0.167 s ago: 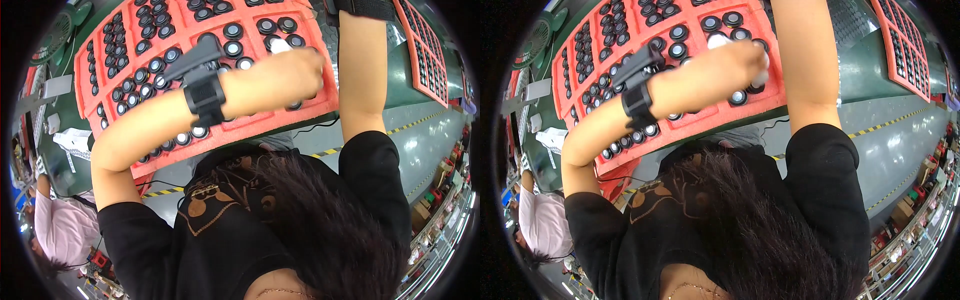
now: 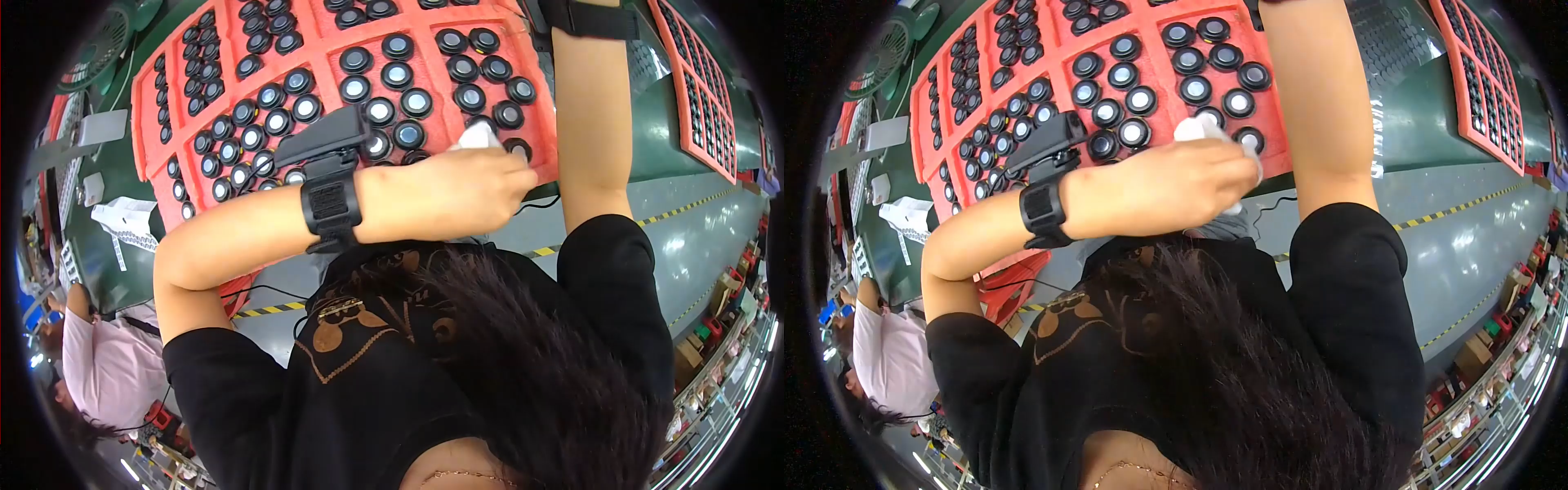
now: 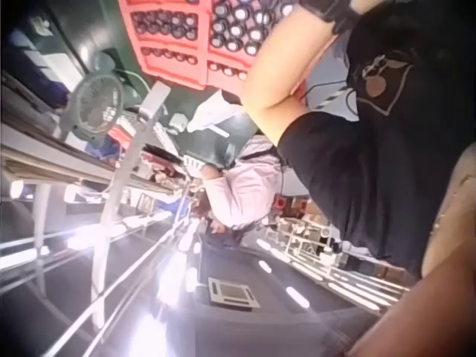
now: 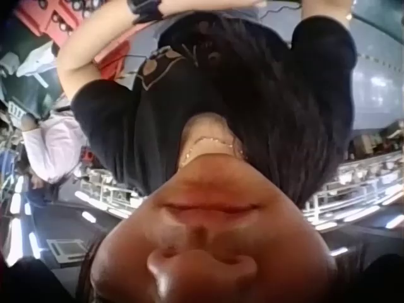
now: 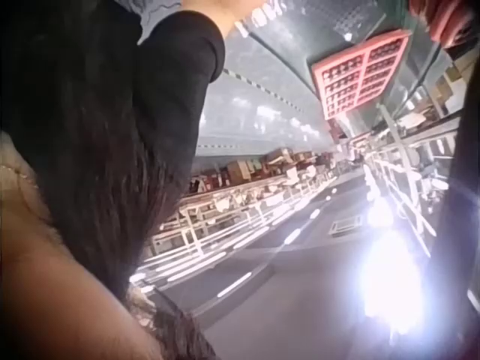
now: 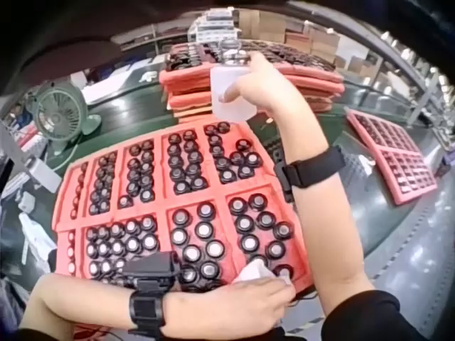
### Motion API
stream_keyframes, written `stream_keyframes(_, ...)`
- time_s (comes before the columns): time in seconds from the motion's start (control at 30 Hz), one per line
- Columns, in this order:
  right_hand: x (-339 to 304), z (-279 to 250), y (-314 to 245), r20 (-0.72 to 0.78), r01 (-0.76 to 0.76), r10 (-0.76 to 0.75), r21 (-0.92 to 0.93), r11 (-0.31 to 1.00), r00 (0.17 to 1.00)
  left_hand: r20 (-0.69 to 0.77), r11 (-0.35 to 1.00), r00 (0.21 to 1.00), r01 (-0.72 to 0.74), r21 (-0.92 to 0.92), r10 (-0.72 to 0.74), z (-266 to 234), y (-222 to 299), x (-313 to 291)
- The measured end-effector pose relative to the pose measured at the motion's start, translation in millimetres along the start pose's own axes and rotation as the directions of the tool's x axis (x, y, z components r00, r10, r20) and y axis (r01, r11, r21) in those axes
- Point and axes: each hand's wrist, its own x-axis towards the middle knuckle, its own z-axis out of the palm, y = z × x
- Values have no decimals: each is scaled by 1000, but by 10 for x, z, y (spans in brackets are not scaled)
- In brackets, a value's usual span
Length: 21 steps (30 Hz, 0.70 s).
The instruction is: The person wipes the top of several sensors with a cloth and liquid from a bottle, then peels small black circular stickers from a sheet and applies them to the sensors.
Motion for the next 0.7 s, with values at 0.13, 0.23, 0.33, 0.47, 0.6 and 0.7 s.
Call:
stream_keyframes(0.13, 83, 240, 274, -212, 475, -537, -284, 833, 816, -82, 991, 993, 73, -108, -82, -230, 6, -213)
stream_keyframes(0.23, 151, 301, 311, -211, 529, -583, -263, 807, 785, -231, 964, 938, 264, -17, -260, -639, -135, -412)
stream_keyframes(0.33, 151, 416, 334, -227, 529, -597, -298, 795, 769, -475, 858, 828, 450, 246, -298, -792, -423, -653)
stream_keyframes(0.47, 202, 570, 411, -203, 504, -562, -275, 819, 802, -411, 836, 832, 492, 242, -372, -562, -572, -707)
stream_keyframes(0.6, 275, 628, 529, -209, 583, -646, -294, 757, 734, -258, 879, 845, 476, -35, -468, -403, -383, -691)
stream_keyframes(0.7, 203, 658, 485, -207, 573, -626, -266, 775, 752, -230, 899, 883, 433, 62, -409, -395, -237, -794)
